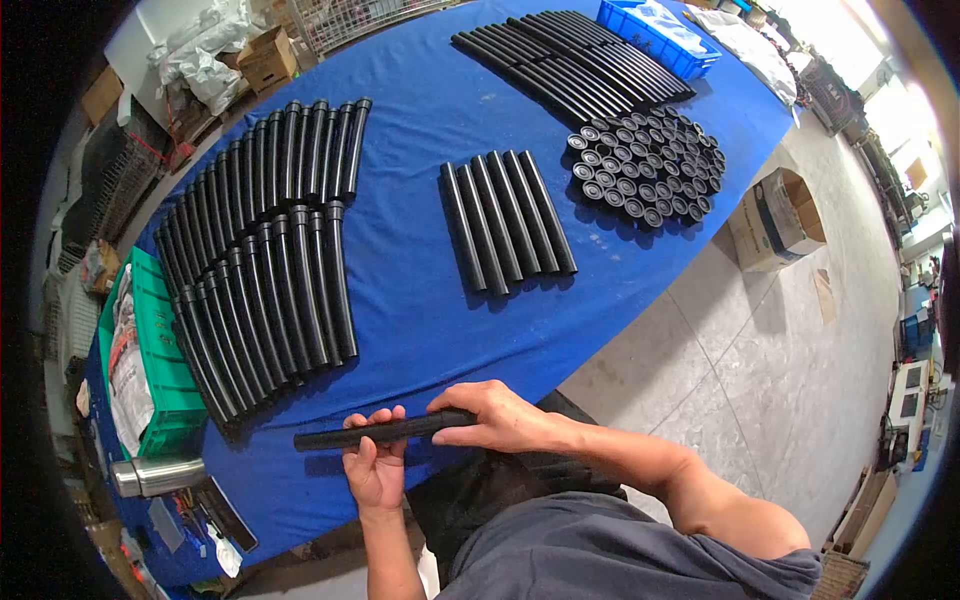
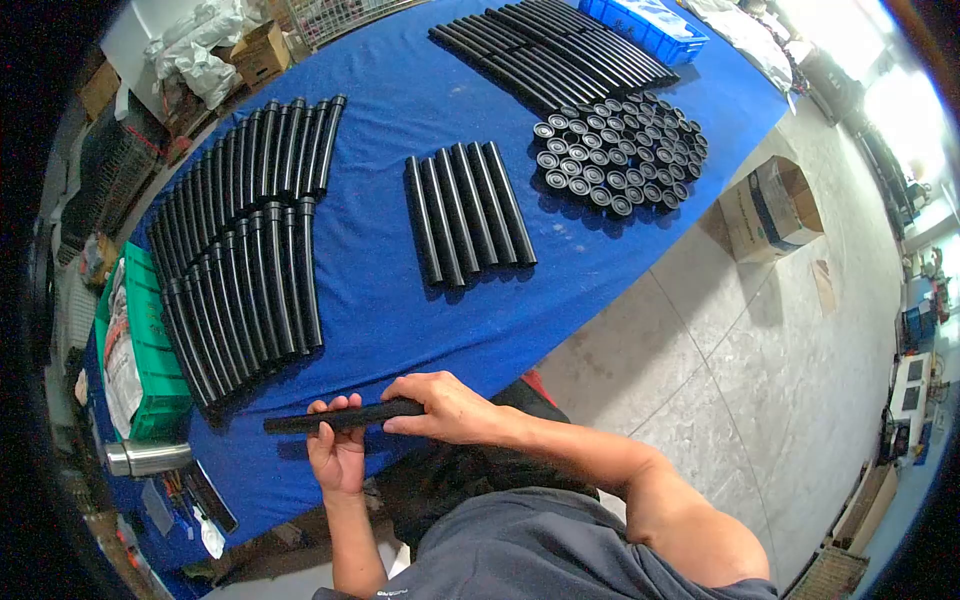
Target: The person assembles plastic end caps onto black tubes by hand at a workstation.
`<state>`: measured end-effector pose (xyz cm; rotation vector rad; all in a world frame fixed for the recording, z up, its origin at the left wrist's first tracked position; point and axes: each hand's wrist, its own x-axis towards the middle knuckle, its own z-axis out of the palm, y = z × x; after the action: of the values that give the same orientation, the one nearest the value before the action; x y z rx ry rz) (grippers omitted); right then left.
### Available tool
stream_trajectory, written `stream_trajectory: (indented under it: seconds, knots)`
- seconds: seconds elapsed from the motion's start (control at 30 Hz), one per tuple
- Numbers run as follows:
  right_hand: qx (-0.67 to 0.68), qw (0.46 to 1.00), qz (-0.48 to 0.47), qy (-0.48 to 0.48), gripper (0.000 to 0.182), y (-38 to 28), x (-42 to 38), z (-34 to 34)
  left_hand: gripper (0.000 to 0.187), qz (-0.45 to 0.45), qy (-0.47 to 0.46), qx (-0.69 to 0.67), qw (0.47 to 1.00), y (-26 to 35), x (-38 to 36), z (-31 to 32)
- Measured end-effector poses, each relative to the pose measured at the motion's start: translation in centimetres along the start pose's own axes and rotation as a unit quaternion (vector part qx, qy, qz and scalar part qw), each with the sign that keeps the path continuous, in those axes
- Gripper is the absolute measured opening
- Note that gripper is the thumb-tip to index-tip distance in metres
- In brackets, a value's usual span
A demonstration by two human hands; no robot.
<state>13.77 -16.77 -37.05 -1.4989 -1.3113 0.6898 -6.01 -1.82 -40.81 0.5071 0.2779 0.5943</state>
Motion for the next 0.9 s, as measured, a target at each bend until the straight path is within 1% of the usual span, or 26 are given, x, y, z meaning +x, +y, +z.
stream_trajectory:
  seconds: [0.03,0.07,0.17,0.2,0.27,0.3,0.33,0.37,0.43,0.47,0.57,0.6,0.63,0.7,0.73,0.77,0.8,0.9]
  knots:
    - [0.005,1.0,0.014,-0.009,0.044,0.2,0.2,-0.1,0.034,-0.002,0.004,-0.001,1.0,0.0,0.1,0.2]
    - [0.003,1.0,0.01,-0.001,0.039,0.1,0.0,-0.1,0.033,-0.004,0.008,-0.001,1.0,0.0,0.2,0.4]
    - [-0.09,0.992,-0.071,0.045,0.037,-0.1,-0.3,0.7,0.034,-0.013,0.01,-0.015,1.0,0.2,0.1,0.1]
    - [-0.085,0.992,-0.078,0.051,0.036,-0.2,-0.3,0.7,0.034,-0.017,0.007,-0.023,1.0,0.2,0.1,0.0]
    - [0.008,1.0,0.016,-0.013,0.039,-0.8,0.0,-0.4,0.035,-0.01,-0.005,-0.009,1.0,0.2,0.1,0.0]
    - [0.055,0.996,0.062,-0.045,0.041,-1.0,0.1,-0.7,0.035,-0.007,-0.011,-0.002,1.0,0.2,0.1,0.0]
    - [0.035,0.998,0.042,-0.033,0.044,-0.2,0.1,-0.5,0.035,-0.009,0.0,-0.001,1.0,0.1,0.1,0.1]
    - [-0.013,1.0,-0.007,-0.005,0.042,0.1,-0.1,-0.2,0.035,-0.011,0.01,-0.001,1.0,0.1,0.1,0.4]
    - [-0.108,0.987,-0.105,0.049,0.041,0.0,-0.3,0.8,0.034,-0.016,0.019,-0.004,1.0,0.2,0.2,0.5]
    - [-0.146,0.977,-0.149,0.052,0.041,-0.2,-0.3,0.8,0.034,-0.018,0.018,-0.008,1.0,0.3,0.1,0.4]
    - [-0.043,0.997,-0.05,0.04,0.04,-0.5,-0.3,0.4,0.034,-0.013,0.006,-0.009,1.0,0.2,0.1,0.2]
    - [0.036,0.999,0.016,0.01,0.038,-0.7,-0.1,-0.2,0.034,-0.008,0.001,-0.007,1.0,0.2,0.0,0.1]
    - [0.189,0.943,0.26,-0.091,0.038,-2.8,0.9,-1.8,0.034,-0.006,0.0,-0.001,1.0,0.1,0.1,0.0]
    - [0.162,0.957,0.231,-0.072,0.041,-1.5,0.6,-1.2,0.034,-0.002,0.0,0.011,1.0,0.0,0.1,0.1]
    - [0.09,0.987,0.13,-0.029,0.041,-0.8,0.3,-0.6,0.034,-0.005,0.006,0.007,1.0,0.1,0.1,0.1]
    - [0.016,0.999,0.027,0.013,0.041,-0.1,0.0,0.2,0.034,-0.008,0.012,0.002,1.0,0.1,0.2,0.2]
    - [-0.057,0.994,-0.076,0.054,0.041,0.4,-0.3,0.6,0.034,-0.01,0.019,-0.003,1.0,0.1,0.1,0.2]
    - [0.027,0.999,0.002,0.04,0.039,-1.1,0.0,-0.1,0.034,-0.001,-0.007,-0.007,1.0,0.0,0.0,-0.4]
